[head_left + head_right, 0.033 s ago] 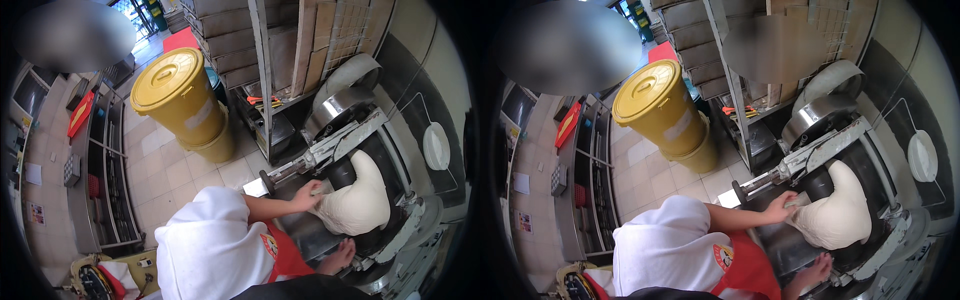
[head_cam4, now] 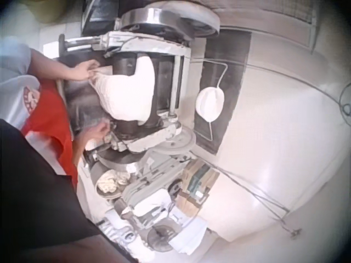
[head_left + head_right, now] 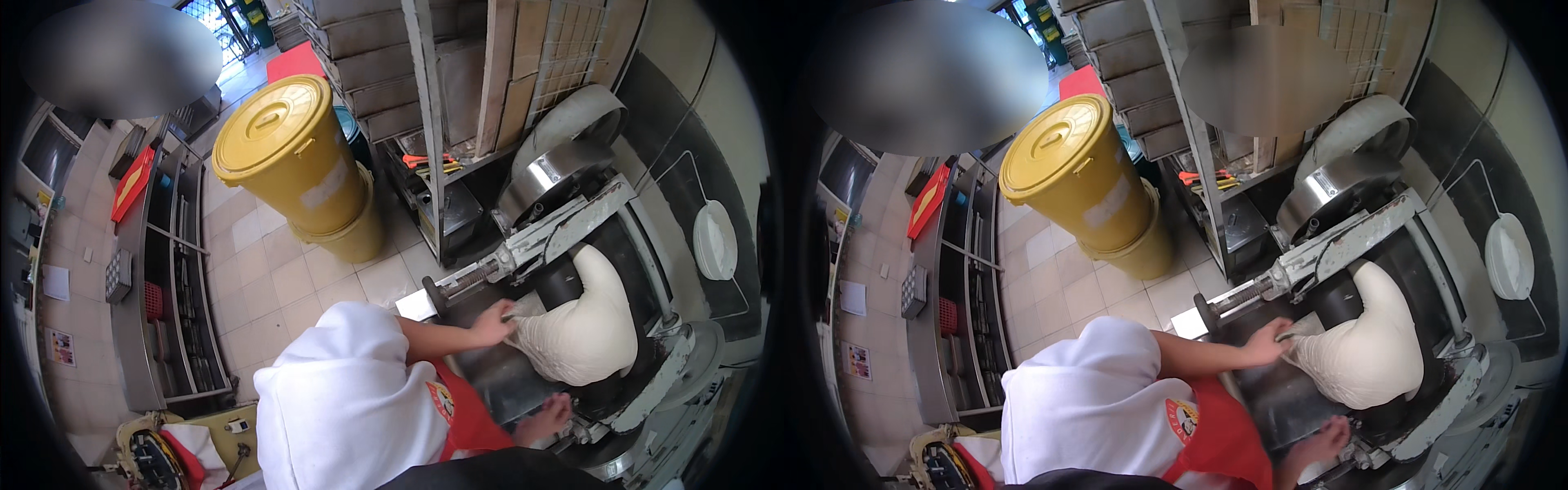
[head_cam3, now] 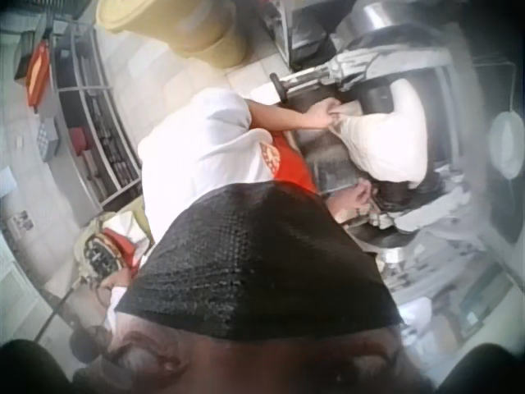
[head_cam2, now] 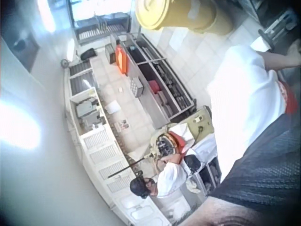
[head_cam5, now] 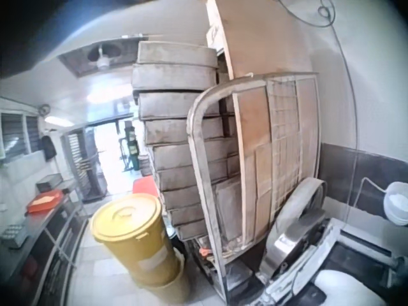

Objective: The person processes a large mass of dough through a motorized roller machine by hand, repeatedly catching the dough as it exits the rollers and feeding it back into the top of the machine.

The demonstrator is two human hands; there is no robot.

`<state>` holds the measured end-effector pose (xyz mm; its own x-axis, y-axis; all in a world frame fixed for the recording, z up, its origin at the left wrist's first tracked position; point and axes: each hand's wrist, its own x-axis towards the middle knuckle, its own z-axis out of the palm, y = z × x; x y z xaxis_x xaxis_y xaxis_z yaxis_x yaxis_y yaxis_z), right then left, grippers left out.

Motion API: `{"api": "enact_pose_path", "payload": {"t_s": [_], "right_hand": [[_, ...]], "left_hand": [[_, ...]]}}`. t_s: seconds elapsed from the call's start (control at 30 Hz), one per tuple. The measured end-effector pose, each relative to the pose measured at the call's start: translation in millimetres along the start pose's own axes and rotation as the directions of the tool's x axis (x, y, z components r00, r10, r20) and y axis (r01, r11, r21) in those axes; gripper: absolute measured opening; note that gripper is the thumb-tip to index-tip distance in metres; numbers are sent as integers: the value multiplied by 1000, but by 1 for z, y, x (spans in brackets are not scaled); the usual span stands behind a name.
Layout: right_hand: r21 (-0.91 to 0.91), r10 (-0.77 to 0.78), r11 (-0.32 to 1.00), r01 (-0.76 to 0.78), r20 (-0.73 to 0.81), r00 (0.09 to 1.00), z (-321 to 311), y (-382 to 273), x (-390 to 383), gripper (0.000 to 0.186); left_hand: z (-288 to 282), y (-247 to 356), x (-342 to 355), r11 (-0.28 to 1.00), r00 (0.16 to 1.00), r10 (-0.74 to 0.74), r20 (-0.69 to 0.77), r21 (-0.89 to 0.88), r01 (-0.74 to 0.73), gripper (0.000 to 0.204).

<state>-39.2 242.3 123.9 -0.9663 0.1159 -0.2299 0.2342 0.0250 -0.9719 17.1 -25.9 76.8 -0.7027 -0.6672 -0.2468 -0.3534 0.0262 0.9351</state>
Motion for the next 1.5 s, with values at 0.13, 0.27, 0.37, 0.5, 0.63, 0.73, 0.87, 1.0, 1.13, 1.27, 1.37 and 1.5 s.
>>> {"api": "enact_pose_path", "payload": {"t_s": [0.13, 0.27, 0.37, 0.5, 0.63, 0.73, 0.87, 1.0, 1.13, 1.27, 1.37, 1.5], "right_hand": [[-230, 490, 857, -461, 86, 867, -5, 133, 52, 67], [-285, 518, 843, -456, 202, 831, 34, 115, 63, 71], [-199, 412, 911, -361, 433, 802, 34, 105, 93, 72], [-293, 198, 956, 17, 688, 698, 26, 102, 123, 71], [-369, 314, 928, -59, 685, 658, 8, 76, 132, 76], [-131, 163, 986, -102, 641, 750, 23, 56, 96, 80], [232, 4, 967, -102, 387, 922, 50, 29, 46, 76], [322, -70, 946, 22, 137, 988, 68, -31, 13, 64], [388, -52, 921, -14, 161, 986, 69, -56, 29, 45], [544, -225, 822, 172, 33, 974, 42, -48, 31, 36], [458, -119, 880, 123, -38, 992, 33, -36, 19, 18], [-8, 100, 995, -103, -163, 981, 19, 87, 52, 52]], "left_hand": [[39, -105, 15, 803, 828, -459, 322, 550, 231, 79], [84, -94, 37, 867, 865, -432, 255, 381, 321, 116], [91, -81, 59, 971, 857, -229, 461, 170, 168, 147], [99, -98, 72, 1000, 835, 0, 550, 25, -16, 147], [39, 32, 81, 995, 543, 7, 839, 50, -90, 116], [28, 38, 61, 977, 608, 110, 786, -197, 78, 90], [18, 54, 26, 925, 872, 113, 476, -371, 83, 74], [4, 108, 9, 952, 948, 31, 316, -297, 67, 49], [23, 97, 32, 817, 975, 215, -52, -537, -210, 64], [-6, 114, 14, 716, 935, 336, 114, -676, -175, 64], [-13, 66, 3, 777, 933, 346, 99, -588, -226, 58], [38, -33, -6, 975, 946, -175, 274, -86, 206, 79]]}}
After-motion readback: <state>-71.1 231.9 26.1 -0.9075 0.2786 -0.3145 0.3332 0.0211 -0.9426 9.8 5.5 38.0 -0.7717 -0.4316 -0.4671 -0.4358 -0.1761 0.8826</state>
